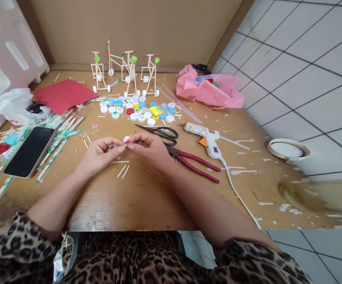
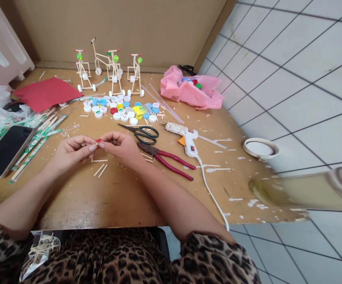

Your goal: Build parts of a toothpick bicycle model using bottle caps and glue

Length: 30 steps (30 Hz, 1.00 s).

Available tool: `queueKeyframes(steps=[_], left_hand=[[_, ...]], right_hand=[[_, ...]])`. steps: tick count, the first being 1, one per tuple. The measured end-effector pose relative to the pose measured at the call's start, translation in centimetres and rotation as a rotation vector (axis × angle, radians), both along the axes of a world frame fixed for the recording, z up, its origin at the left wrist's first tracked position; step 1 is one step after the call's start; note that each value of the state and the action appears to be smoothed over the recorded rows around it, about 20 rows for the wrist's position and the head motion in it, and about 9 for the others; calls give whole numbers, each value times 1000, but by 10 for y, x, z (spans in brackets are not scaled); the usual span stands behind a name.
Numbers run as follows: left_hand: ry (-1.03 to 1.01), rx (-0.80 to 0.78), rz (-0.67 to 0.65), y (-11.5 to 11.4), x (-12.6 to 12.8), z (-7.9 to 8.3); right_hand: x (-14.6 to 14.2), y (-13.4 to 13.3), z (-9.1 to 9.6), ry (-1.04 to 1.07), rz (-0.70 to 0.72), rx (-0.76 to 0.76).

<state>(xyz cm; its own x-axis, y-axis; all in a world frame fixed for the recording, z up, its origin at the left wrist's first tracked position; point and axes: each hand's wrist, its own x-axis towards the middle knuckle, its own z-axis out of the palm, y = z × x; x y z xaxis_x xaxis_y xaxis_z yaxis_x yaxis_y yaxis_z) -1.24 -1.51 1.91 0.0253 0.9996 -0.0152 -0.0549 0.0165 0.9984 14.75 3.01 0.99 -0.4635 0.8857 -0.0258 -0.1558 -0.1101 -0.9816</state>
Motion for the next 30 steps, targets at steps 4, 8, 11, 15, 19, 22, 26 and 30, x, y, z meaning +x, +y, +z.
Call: queueKeyframes(steps=[4, 8, 11, 15, 19, 22, 26, 30], left_hand=[[-23, -24, 49, 1, 3, -2], [-18, -23, 82, 3, 4, -4], [-34, -24, 109, 4, 4, -5], [-67, -44, 116, 4, 4, -6], [-93, -114, 90, 4, 3, -7], [-116, -154, 78, 4, 2, -7], [-111, -152, 65, 3, 1, -7], [-70, -128, 68, 3, 2, -5]], right_hand=[[-2, -3, 0, -2, -24, -8], [-3, -4, -2, -32, -55, 34], [-3, -4, -4, -38, -72, 62], [-3, -4, -5, -39, -78, 100], [-3, -4, -5, -36, -69, 100], [-3, -4, -4, -27, -51, 81], [-2, -3, -2, -35, -40, 56], [-2, -4, 0, -60, -29, -1]])
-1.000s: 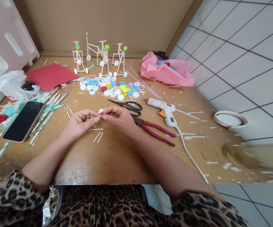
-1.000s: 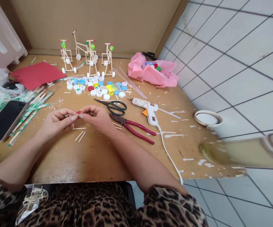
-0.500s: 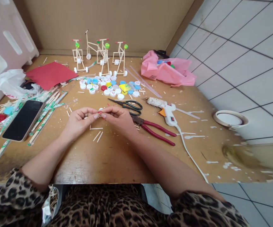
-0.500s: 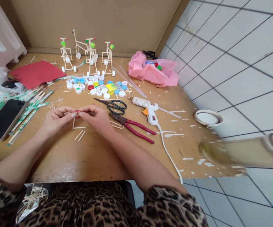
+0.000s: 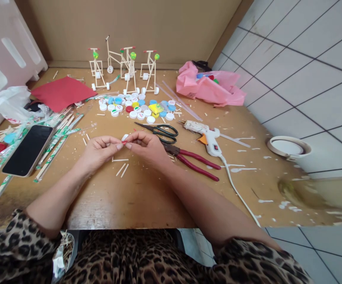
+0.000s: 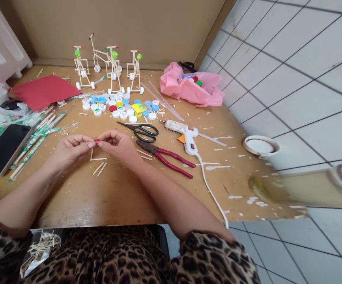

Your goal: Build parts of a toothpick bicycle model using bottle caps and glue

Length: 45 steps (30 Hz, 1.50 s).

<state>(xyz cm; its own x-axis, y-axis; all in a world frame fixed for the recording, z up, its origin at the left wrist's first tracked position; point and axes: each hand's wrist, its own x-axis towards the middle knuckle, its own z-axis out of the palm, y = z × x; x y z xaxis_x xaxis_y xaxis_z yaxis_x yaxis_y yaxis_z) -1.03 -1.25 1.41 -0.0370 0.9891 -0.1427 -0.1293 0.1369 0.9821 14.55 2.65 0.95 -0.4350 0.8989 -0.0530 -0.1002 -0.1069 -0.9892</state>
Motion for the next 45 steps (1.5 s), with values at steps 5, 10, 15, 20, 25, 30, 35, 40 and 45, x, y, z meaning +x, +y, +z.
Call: queueKeyframes(steps=[5, 10, 15, 20, 25, 30, 35, 40, 45], left_hand=[[71, 0, 13, 1, 1, 0], [16, -39, 8, 1, 0, 2], [-50, -65, 2, 2, 0, 2], [-171, -62, 30, 4, 2, -3], [-248, -45, 62, 5, 6, -10], [-265, -15, 110, 6, 8, -12], [-297, -25, 145, 6, 9, -13], [-332, -29, 164, 6, 9, -14], [-369, -66, 175, 6, 10, -11]], right_hand=[[-1, 1, -1, 14, 37, -61], [-2, 5, -4, 76, -20, -115], [-3, 5, -3, 139, -55, -166], [-6, 3, -4, 198, -75, -206], [-11, -1, -6, 283, -90, -275], [-15, -5, -8, 312, -82, -255], [-17, -5, -12, 294, -115, -225], [-18, -7, -14, 263, -126, -174], [-19, -8, -13, 252, -109, -139]])
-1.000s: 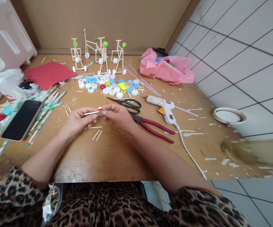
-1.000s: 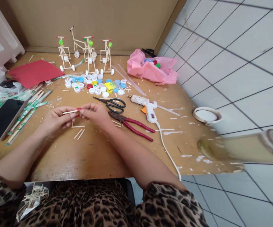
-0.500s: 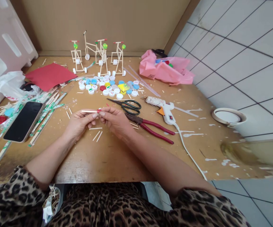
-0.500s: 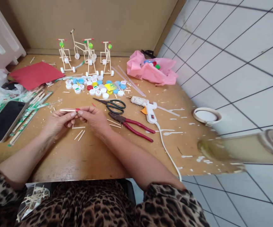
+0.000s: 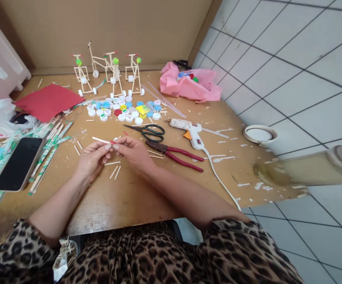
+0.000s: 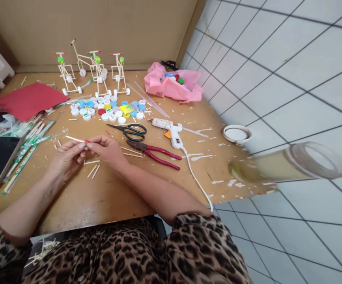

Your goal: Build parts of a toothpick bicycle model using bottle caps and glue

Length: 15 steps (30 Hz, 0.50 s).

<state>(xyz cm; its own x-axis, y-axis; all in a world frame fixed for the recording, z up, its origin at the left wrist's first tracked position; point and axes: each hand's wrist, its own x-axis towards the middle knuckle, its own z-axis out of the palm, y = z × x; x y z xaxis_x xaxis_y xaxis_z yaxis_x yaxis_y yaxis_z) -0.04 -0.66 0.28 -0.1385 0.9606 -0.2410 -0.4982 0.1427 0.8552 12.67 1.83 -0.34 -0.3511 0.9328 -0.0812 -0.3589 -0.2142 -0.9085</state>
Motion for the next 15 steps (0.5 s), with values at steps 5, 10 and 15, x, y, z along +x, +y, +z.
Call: queueKeyframes(steps=[5, 10, 15], left_hand=[[-7, -4, 6, -1, 1, 3], [42, -5, 28, -1, -4, 5], [65, -60, 74, 2, -11, 9]], right_hand=[[-2, -2, -1, -12, -8, -4], [2, -1, 7, -74, -14, 0], [31, 14, 38, -217, -169, 194]])
